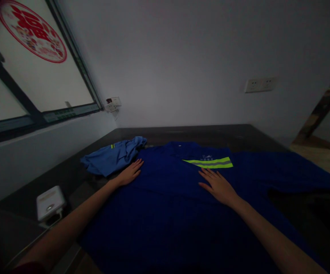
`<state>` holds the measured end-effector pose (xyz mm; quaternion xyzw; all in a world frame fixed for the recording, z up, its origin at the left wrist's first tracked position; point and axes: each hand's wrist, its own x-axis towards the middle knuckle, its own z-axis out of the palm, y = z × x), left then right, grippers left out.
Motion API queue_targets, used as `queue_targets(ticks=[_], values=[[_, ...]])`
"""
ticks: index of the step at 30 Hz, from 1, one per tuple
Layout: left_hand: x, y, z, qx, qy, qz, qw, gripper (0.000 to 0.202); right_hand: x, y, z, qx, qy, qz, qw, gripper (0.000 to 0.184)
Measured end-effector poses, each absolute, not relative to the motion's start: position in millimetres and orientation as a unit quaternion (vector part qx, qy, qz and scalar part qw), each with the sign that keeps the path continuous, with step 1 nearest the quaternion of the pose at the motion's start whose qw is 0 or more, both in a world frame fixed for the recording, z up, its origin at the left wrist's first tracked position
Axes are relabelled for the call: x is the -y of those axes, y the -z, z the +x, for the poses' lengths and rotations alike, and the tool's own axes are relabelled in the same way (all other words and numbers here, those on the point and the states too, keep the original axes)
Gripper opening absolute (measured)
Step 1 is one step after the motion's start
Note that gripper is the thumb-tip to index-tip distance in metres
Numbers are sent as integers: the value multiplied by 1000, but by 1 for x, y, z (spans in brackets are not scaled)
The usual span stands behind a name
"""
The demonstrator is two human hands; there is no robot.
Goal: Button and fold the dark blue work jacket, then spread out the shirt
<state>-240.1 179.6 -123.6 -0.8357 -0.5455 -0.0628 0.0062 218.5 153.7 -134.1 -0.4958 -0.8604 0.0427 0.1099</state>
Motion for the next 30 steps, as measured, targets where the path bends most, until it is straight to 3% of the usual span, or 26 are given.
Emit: queue_targets(ticks=[10, 16, 30], values=[[-186, 115, -240, 585, 65, -808, -18, 53, -154, 135, 219, 860, -57, -491, 131, 64], [-234, 104, -213, 627, 95, -773, 24, 50, -151, 131, 217, 857, -57, -496, 128, 65], [-278, 139, -230, 696, 108, -710, 23, 53, -147, 126, 217, 858, -67, -493, 127, 64]])
